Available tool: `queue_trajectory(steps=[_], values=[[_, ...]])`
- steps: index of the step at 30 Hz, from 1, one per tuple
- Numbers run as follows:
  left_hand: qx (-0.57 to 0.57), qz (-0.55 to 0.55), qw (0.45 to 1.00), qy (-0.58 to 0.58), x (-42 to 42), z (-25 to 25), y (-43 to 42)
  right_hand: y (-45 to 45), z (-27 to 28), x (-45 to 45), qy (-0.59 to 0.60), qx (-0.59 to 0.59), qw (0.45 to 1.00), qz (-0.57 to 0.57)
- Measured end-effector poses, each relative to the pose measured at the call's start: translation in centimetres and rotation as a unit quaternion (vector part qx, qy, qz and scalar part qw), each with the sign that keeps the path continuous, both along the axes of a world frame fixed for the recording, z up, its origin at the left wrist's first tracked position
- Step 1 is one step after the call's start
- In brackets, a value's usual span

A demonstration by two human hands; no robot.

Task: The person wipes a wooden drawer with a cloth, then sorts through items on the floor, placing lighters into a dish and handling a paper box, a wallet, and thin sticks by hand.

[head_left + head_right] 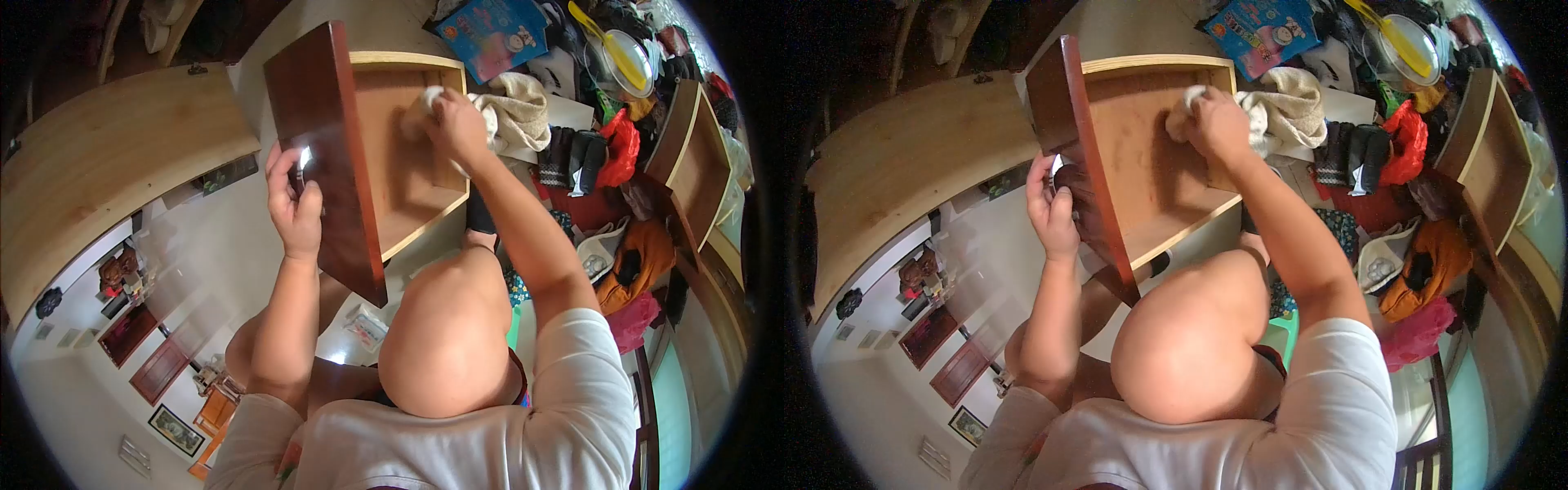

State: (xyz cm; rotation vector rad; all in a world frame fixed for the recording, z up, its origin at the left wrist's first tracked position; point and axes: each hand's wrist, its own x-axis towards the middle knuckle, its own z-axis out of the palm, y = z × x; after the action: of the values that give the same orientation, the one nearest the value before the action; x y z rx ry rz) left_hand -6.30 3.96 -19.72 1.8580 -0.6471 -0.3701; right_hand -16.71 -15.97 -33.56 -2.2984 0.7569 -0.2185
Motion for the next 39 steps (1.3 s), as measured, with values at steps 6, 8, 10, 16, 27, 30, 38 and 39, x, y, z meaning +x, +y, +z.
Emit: queue_trajectory(steps=[6,8,10,16,27,30,38,39], values=[[0.053,-0.007,0.998,-0.030,-0.6,0.9,-2.0,1.1,-6.7,2.8,0.064,-0.195,0.974,0.100],[0.100,-0.032,0.989,-0.108,-0.6,1.0,-2.8,1.3,-7.2,2.3,0.106,-0.233,0.955,0.147],[0.082,-0.008,0.991,-0.107,-1.0,1.5,-3.7,2.6,-4.6,-0.8,0.200,-0.058,0.936,0.285],[0.080,-0.028,0.992,-0.099,0.1,1.0,-3.3,2.7,-2.5,-3.5,0.249,0.206,0.931,0.170],[0.063,-0.036,0.997,-0.040,1.9,-0.1,-2.0,2.1,-4.5,-0.4,0.164,0.011,0.960,0.229],[0.050,-0.039,0.998,-0.016,1.8,-0.1,-2.3,7.0,-0.8,-2.3,-0.177,0.185,0.960,0.115],[0.063,-0.003,0.998,0.015,1.6,0.2,-2.1,5.6,-3.9,7.6,-0.142,0.095,0.983,0.066],[0.055,0.019,0.997,0.045,1.5,0.0,-1.6,3.9,-3.0,6.2,-0.190,0.040,0.980,0.049]])
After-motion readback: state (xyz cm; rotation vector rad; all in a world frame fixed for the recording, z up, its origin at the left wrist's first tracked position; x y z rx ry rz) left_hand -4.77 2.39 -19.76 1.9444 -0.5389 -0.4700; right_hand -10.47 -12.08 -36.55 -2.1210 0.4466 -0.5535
